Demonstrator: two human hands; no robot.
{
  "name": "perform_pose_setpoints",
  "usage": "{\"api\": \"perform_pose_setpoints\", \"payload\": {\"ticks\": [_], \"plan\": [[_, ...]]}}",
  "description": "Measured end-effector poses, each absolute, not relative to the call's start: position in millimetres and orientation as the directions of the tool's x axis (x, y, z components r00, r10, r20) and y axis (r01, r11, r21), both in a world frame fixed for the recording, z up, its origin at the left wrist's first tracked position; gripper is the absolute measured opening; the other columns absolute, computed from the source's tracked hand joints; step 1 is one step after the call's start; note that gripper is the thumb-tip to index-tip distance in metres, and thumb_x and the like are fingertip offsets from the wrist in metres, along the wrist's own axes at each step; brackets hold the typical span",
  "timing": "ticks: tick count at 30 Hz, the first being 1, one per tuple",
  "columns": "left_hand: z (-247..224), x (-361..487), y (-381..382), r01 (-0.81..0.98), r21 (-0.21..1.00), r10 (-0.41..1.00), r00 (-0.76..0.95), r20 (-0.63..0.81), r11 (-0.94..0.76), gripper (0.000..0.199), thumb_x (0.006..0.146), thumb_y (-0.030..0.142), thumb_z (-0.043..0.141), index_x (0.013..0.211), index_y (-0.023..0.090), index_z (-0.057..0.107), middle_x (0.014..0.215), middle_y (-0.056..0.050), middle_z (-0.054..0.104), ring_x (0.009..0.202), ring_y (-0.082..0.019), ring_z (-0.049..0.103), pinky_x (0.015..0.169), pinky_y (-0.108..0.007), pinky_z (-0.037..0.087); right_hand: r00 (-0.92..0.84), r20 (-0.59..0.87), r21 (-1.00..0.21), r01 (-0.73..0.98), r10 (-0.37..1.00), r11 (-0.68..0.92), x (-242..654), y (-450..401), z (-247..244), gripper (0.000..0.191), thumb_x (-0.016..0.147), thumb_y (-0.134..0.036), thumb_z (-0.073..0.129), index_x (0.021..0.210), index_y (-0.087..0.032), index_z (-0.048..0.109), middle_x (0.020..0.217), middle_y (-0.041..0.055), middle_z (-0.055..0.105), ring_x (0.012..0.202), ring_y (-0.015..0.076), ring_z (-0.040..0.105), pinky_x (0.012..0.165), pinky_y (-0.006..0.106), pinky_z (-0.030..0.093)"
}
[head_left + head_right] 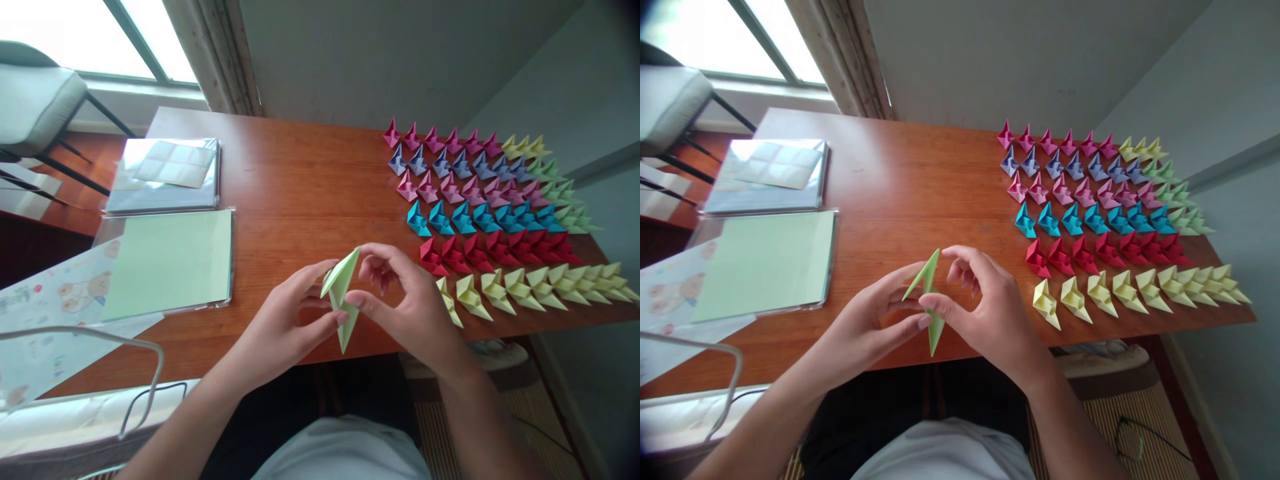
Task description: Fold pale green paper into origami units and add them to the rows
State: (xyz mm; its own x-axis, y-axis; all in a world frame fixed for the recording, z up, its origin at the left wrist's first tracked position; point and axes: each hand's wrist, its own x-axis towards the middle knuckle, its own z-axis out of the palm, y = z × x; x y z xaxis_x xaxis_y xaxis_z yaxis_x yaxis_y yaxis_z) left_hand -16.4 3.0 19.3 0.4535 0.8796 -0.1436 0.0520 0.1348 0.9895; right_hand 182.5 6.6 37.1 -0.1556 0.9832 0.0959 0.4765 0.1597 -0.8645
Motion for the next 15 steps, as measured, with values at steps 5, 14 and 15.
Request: {"api": "perform_pose_setpoints", "payload": {"ticks": [5,14,15], "plan": [[20.3,-13.8,3.9,-0.082,0.960,0.857,0.476,-0.199,0.268,0.053,0.092,0.027,0.069,0.142,0.022,0.053,0.148,-0.010,0.054,0.122,-0.026,0.062,0.103,-0.038,0.055,-0.173,0.102,-0.820,0.544,0.980,0.181,181.2,5.6,34.0,0.039,0.085,-0.033,0.077,0.120,-0.024,0.062,0.100,0.0013,0.065,0.092,0.0174,0.061,0.084,0.030,0.050],[15.3,-17.6,1.8,-0.137,0.940,0.864,0.451,-0.222,0.313,0.047,0.091,0.028,0.070,0.136,0.023,0.057,0.145,-0.010,0.057,0.118,-0.027,0.065,0.104,-0.041,0.054,-0.221,0.113,-0.805,0.550,0.969,0.220,182.0,9.1,34.4,0.021,0.090,-0.028,0.070,0.111,-0.024,0.067,0.103,0.0023,0.069,0.092,0.0181,0.063,0.083,0.031,0.051],[14.9,-17.8,1.5,-0.139,0.939,0.866,0.446,-0.225,0.315,0.048,0.091,0.028,0.071,0.136,0.023,0.057,0.144,-0.010,0.058,0.118,-0.027,0.065,0.104,-0.041,0.054,-0.218,0.118,-0.806,0.549,0.969,0.222,181.4,8.7,34.2,0.019,0.091,-0.026,0.069,0.110,-0.024,0.068,0.103,0.0024,0.069,0.092,0.0180,0.063,0.083,0.030,0.052]]}}
